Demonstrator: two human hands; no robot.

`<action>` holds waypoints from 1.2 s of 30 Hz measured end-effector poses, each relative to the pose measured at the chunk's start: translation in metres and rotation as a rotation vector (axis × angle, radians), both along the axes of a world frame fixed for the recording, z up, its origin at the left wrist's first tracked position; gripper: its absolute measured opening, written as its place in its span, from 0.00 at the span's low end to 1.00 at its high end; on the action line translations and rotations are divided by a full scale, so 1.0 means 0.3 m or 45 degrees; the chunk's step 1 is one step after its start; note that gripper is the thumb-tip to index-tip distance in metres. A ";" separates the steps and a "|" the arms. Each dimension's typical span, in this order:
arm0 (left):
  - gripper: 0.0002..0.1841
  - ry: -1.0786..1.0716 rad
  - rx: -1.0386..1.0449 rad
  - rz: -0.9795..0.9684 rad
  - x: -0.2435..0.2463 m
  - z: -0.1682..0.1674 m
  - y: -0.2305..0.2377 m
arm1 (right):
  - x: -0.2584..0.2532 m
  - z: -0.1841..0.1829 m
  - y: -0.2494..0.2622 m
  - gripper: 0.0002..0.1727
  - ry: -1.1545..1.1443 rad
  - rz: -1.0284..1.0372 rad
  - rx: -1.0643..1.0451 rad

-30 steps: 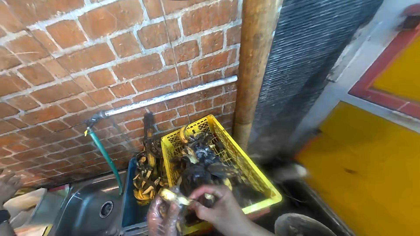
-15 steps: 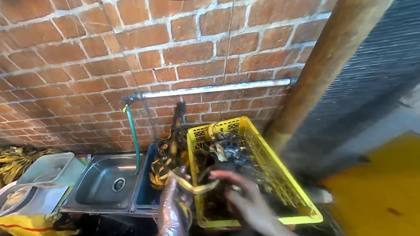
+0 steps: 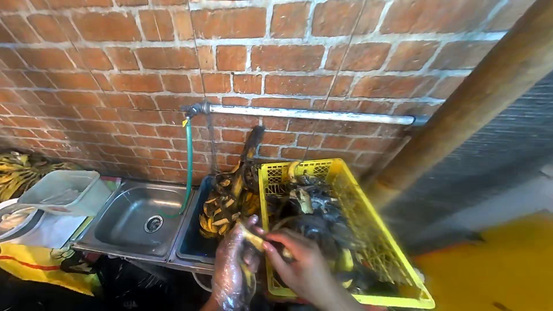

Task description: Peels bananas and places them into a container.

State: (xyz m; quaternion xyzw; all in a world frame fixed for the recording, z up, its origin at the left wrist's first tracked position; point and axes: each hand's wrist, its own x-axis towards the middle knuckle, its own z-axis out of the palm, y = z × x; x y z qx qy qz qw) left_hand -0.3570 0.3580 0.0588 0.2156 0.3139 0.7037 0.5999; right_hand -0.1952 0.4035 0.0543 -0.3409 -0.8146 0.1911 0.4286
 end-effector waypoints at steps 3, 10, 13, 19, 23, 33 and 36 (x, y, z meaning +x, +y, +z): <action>0.25 -0.137 0.012 -0.097 -0.037 -0.008 -0.004 | -0.035 -0.002 0.002 0.11 0.093 0.031 -0.076; 0.23 -0.434 0.038 -0.321 -0.142 -0.058 -0.001 | -0.074 0.033 0.003 0.08 0.050 0.143 -0.668; 0.23 0.015 -0.050 -0.169 -0.149 -0.107 0.001 | -0.104 0.019 0.004 0.06 -0.046 0.041 -0.530; 0.21 0.546 -0.366 0.064 -0.137 -0.114 -0.019 | -0.198 -0.003 0.016 0.11 -0.277 -0.159 0.059; 0.18 0.613 -0.405 0.086 -0.197 -0.131 -0.013 | -0.254 -0.018 0.015 0.06 -0.060 -0.074 -0.281; 0.23 0.153 -0.313 -0.088 -0.352 -0.171 -0.030 | -0.350 0.024 0.050 0.06 0.522 -0.057 -1.099; 0.20 0.163 -0.295 0.050 -0.370 -0.168 -0.028 | -0.352 0.017 0.057 0.09 0.366 -0.026 -1.045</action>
